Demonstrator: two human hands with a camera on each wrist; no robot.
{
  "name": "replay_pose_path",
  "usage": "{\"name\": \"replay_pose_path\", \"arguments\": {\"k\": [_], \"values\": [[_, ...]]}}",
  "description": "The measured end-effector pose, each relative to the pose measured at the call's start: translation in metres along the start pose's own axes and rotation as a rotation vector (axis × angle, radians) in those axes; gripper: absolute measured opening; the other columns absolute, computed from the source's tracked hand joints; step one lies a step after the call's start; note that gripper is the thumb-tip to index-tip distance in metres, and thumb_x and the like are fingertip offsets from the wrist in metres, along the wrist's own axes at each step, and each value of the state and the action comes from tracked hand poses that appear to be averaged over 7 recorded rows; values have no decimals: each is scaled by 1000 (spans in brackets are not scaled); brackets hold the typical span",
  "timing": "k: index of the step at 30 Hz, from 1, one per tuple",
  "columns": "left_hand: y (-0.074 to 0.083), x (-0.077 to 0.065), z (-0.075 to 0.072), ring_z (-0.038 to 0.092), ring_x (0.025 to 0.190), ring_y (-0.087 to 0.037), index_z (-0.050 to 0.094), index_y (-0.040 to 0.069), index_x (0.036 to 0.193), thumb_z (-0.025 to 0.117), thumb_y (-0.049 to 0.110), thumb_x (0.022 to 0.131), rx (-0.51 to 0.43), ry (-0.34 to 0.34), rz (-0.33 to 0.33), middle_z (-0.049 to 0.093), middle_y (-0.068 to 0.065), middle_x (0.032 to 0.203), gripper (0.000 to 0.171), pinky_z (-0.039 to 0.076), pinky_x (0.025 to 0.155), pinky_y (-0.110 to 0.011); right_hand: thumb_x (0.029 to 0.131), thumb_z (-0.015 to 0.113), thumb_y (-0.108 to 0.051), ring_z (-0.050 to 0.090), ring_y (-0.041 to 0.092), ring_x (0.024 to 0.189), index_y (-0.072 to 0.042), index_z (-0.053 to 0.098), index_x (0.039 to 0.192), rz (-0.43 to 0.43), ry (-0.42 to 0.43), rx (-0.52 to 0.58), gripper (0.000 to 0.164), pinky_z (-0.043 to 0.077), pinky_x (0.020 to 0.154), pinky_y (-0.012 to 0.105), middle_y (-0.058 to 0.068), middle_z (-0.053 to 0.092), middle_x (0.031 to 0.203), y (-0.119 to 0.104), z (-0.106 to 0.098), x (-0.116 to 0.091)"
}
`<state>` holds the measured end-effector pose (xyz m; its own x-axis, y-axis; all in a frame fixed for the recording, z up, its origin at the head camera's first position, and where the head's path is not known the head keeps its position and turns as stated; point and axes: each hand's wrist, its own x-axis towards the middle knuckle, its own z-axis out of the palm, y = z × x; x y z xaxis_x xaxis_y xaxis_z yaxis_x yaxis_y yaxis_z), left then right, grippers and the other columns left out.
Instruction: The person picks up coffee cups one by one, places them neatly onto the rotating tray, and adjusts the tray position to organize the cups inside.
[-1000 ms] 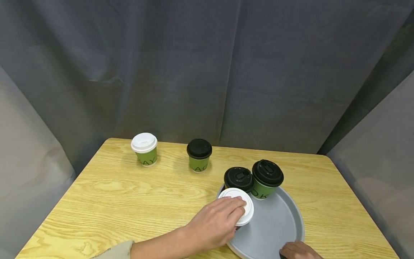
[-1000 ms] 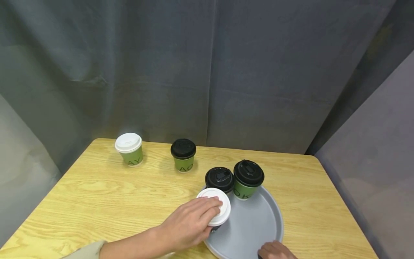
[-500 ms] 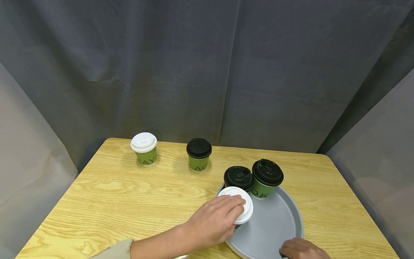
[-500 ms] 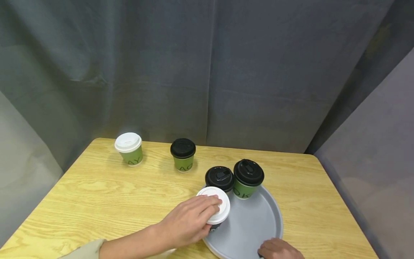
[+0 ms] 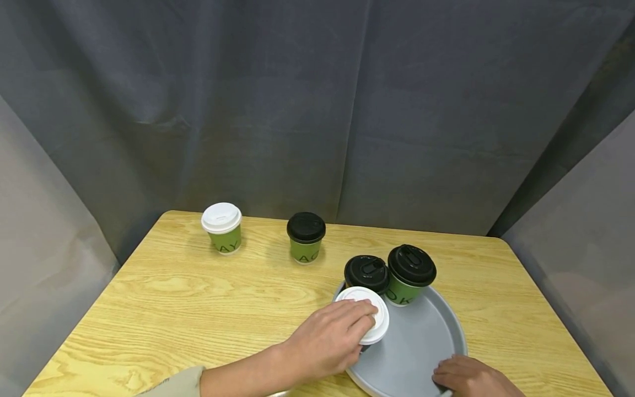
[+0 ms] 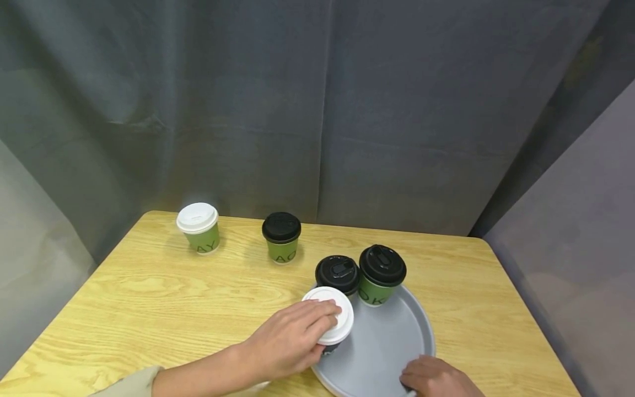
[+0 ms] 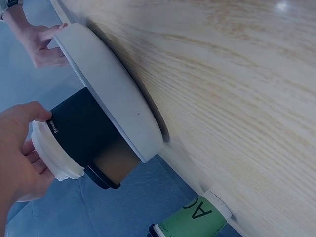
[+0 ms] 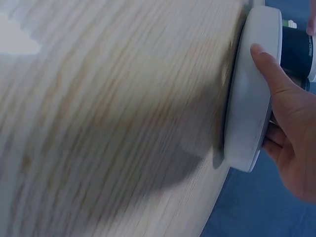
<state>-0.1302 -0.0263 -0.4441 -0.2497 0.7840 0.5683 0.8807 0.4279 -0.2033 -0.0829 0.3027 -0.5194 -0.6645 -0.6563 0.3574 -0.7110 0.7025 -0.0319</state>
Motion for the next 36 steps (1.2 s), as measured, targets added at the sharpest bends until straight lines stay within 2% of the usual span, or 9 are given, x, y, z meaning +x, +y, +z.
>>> {"name": "replay_pose_path", "arguments": {"k": [3, 9, 16, 21, 24, 28, 31, 33, 36], "values": [[0, 0, -1, 56, 118, -18, 61, 6, 111, 70, 11, 77, -8, -5, -5, 58, -4, 128, 36, 34, 111, -27, 74, 81, -61, 65, 7, 88, -16, 78, 85, -25, 20, -21, 46, 53, 82, 23, -17, 67, 95, 5, -1, -1], [0, 1, 0, 55, 120, -17, 61, 7, 109, 70, 10, 78, -7, -19, -20, 58, -4, 129, 32, 33, 112, -26, 75, 85, -47, 65, 7, 88, -15, 78, 88, -64, 22, 14, 36, 47, 84, 13, -15, 68, 97, 10, 0, -2], [-1, 1, 0, 54, 124, -20, 60, 6, 108, 68, 7, 79, 13, -10, -19, 58, -6, 128, 30, 32, 112, -27, 73, 87, -45, 65, 7, 86, -14, 78, 85, -35, 9, -15, 35, 57, 73, 31, -15, 68, 95, 4, 2, -1], [-2, 2, -3, 53, 126, -20, 59, 5, 115, 71, 14, 81, 22, -43, -25, 57, -7, 131, 37, 32, 113, -28, 76, 84, -50, 64, 7, 85, -12, 77, 84, 4, -8, 3, 39, 58, 69, 32, -14, 67, 93, 0, 4, 0], [-4, 1, -5, 51, 129, -21, 58, 5, 119, 72, 26, 85, -13, -46, -39, 55, -8, 134, 42, 31, 114, -29, 77, 82, -53, 64, 7, 84, -11, 77, 83, 14, -7, 6, 42, 58, 69, 32, -14, 67, 92, -2, 6, 0], [-11, -6, -11, 52, 128, -18, 59, 6, 120, 60, 36, 97, -136, 59, -54, 57, -7, 133, 38, 34, 112, -28, 77, 80, -57, 64, 8, 85, -12, 77, 83, 31, 1, -6, 45, 58, 70, 33, -16, 66, 93, -3, 7, 1], [-21, -14, -18, 57, 122, -17, 59, 6, 121, 49, 32, 104, -227, 178, -78, 61, -5, 127, 33, 41, 106, -28, 78, 77, -60, 64, 9, 86, -12, 77, 84, 64, -31, -8, 48, 57, 72, 34, -18, 66, 94, -4, 7, 0], [-29, -21, -22, 59, 118, -17, 60, 5, 122, 46, 29, 105, -268, 230, -122, 63, -5, 124, 33, 45, 102, -30, 79, 75, -64, 65, 9, 87, -13, 77, 85, 91, -61, -10, 51, 58, 73, 35, -18, 66, 95, -5, 6, 0], [-41, -30, -28, 60, 116, -20, 57, 4, 125, 48, 27, 105, -322, 259, -223, 63, -7, 124, 32, 48, 99, -33, 79, 73, -66, 65, 10, 88, -13, 77, 86, 114, -91, -6, 54, 58, 74, 36, -17, 66, 95, -6, 6, 1]]}}
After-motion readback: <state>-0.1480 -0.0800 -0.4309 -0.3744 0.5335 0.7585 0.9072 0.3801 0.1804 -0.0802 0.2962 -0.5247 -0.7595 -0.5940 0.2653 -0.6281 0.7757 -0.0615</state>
